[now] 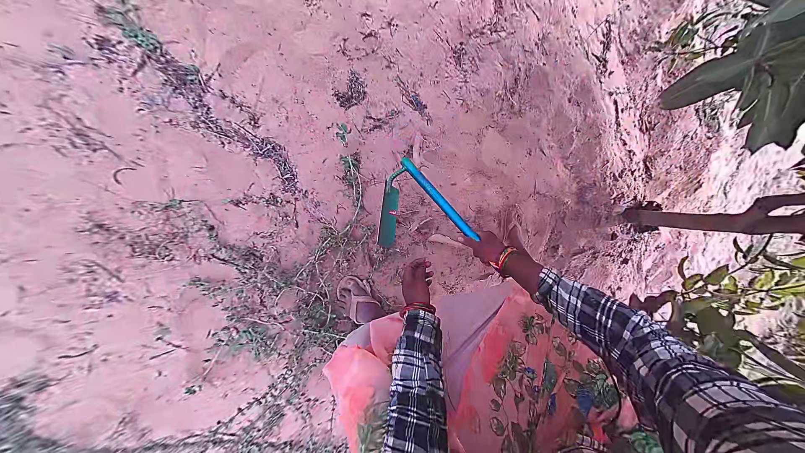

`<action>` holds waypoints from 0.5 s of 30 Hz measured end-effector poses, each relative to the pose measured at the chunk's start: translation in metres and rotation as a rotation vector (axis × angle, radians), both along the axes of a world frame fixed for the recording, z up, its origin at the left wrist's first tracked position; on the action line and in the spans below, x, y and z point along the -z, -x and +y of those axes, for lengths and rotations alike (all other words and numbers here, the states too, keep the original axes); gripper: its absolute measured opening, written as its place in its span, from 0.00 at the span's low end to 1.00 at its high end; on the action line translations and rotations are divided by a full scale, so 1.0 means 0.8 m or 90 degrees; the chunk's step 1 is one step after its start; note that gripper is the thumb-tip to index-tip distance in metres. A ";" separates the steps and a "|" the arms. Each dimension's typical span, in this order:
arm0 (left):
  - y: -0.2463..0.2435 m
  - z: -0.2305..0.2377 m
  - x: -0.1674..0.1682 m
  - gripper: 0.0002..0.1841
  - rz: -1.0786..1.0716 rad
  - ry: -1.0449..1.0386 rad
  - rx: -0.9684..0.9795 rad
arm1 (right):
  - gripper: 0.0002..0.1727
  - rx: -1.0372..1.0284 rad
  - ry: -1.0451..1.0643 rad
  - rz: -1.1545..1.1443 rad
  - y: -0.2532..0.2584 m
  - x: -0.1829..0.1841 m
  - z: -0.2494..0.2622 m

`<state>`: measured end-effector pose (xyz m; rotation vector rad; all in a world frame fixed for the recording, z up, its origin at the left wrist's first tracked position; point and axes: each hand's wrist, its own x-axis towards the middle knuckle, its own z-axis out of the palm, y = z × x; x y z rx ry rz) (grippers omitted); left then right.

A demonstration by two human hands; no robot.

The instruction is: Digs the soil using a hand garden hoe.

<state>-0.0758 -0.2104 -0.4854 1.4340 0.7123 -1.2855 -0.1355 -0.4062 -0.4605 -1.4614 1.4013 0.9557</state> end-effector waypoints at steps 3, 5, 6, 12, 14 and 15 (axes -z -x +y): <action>0.040 0.020 0.002 0.17 0.050 -0.036 0.001 | 0.27 -0.007 -0.024 0.059 0.076 0.015 0.051; 0.074 0.020 -0.001 0.19 0.084 -0.036 0.003 | 0.29 -0.040 -0.015 0.088 0.122 0.033 0.059; 0.089 0.018 -0.001 0.19 0.105 -0.038 -0.003 | 0.31 -0.059 -0.006 0.096 0.142 0.043 0.061; 0.158 -0.017 0.004 0.18 0.094 -0.057 0.028 | 0.31 -0.069 -0.005 0.059 0.223 0.093 0.055; 0.179 -0.024 0.012 0.17 0.076 -0.076 0.054 | 0.31 -0.062 -0.023 0.030 0.244 0.115 0.049; 0.187 -0.028 0.015 0.16 0.070 -0.087 0.066 | 0.31 -0.065 -0.031 0.014 0.254 0.129 0.045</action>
